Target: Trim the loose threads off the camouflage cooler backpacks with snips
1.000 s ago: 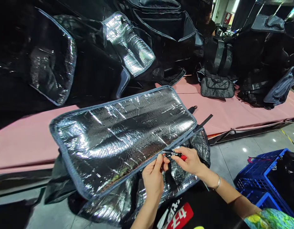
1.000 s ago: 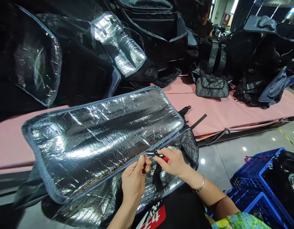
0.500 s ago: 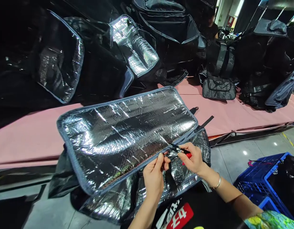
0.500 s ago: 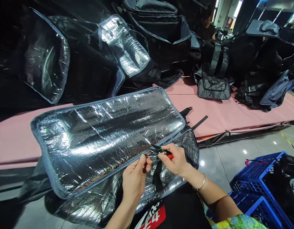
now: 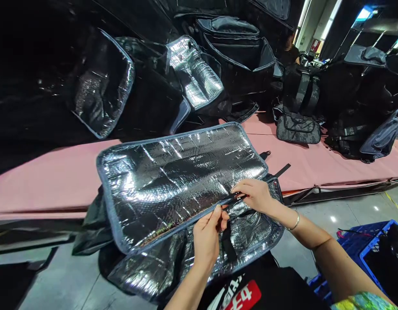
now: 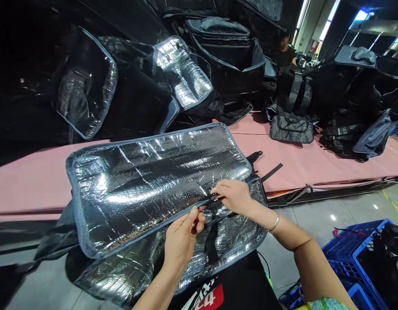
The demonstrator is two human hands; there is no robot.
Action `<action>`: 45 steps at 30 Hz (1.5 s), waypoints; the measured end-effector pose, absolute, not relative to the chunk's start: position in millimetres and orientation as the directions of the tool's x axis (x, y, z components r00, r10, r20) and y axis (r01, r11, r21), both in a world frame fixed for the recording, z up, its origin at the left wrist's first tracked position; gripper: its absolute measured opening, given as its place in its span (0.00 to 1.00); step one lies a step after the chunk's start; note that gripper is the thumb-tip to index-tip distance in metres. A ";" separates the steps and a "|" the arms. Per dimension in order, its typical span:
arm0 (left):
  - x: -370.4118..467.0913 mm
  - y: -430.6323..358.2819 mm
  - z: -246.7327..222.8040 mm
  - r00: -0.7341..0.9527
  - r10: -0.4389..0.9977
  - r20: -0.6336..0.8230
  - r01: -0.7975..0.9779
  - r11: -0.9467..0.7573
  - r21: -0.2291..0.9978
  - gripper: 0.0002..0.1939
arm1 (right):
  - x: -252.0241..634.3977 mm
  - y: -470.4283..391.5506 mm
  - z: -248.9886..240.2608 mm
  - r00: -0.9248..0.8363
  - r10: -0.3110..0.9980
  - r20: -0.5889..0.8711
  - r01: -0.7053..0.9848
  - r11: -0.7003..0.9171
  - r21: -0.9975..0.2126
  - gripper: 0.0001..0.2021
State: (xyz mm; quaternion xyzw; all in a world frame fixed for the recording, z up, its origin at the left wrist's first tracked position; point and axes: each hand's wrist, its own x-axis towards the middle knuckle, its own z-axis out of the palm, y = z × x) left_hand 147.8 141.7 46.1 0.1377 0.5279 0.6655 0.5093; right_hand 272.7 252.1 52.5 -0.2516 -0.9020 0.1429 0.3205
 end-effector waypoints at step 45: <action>77.3 175.7 56.7 -0.126 0.932 0.340 0.963 0.033 0.266 0.13 | 268.6 283.5 103.8 -0.870 -0.095 0.484 0.143 0.890 0.433 0.11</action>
